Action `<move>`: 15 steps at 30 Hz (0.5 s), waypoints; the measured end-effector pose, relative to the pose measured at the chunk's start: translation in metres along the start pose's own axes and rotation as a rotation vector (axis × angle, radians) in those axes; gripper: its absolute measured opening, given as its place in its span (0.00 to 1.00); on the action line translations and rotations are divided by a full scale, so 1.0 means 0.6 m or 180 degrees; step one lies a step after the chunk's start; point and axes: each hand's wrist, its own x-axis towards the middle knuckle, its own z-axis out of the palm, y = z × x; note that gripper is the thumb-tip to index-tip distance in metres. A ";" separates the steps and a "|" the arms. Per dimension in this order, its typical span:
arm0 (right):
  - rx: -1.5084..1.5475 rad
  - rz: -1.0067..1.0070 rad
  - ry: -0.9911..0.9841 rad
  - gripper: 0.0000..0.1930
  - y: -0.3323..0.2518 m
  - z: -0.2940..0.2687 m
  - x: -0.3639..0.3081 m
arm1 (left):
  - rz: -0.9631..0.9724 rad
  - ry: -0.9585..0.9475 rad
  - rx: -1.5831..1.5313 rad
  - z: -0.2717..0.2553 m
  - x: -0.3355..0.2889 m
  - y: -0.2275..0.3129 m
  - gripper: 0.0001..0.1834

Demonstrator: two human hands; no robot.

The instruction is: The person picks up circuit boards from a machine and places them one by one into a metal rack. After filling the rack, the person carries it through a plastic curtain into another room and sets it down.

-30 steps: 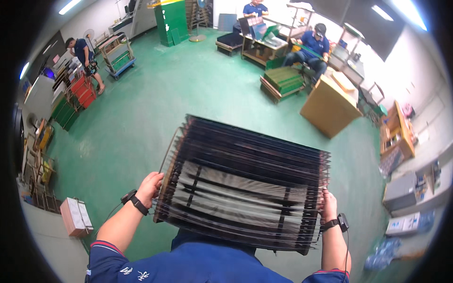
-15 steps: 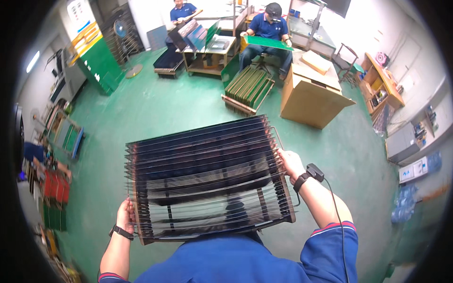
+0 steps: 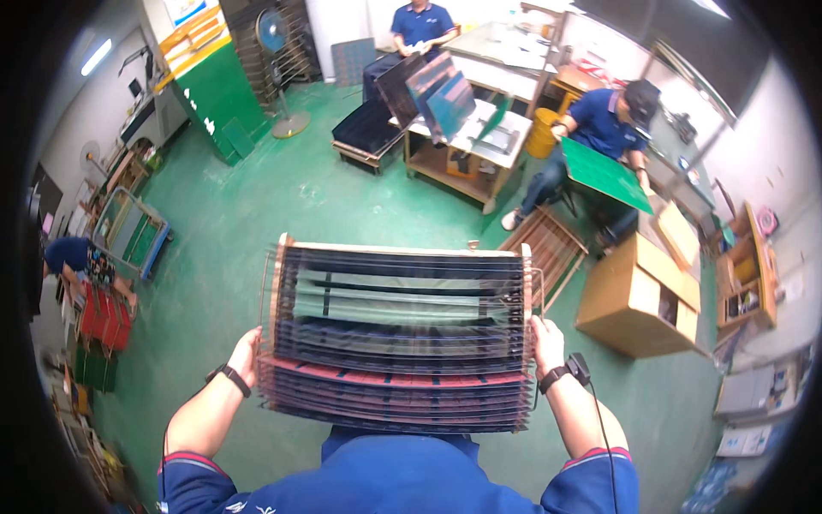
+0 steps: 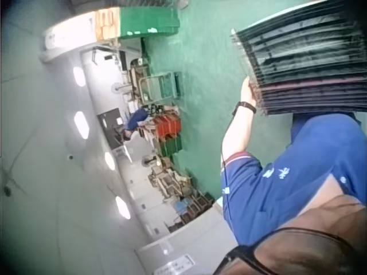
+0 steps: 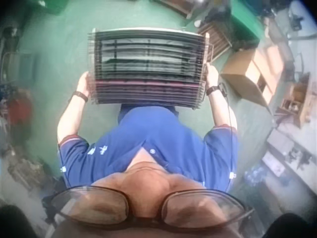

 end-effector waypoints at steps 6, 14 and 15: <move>0.0530 0.1003 -0.0816 0.13 0.006 0.085 0.205 | -0.0311 0.0450 -0.0162 0.089 0.261 0.194 0.16; 0.0443 0.1681 0.0524 0.11 0.127 0.216 0.368 | 0.0214 0.0310 0.0059 0.119 0.558 0.254 0.01; 0.0339 0.1742 0.0444 0.13 0.149 0.215 0.395 | 0.0244 0.0275 0.0170 0.125 0.593 0.256 0.01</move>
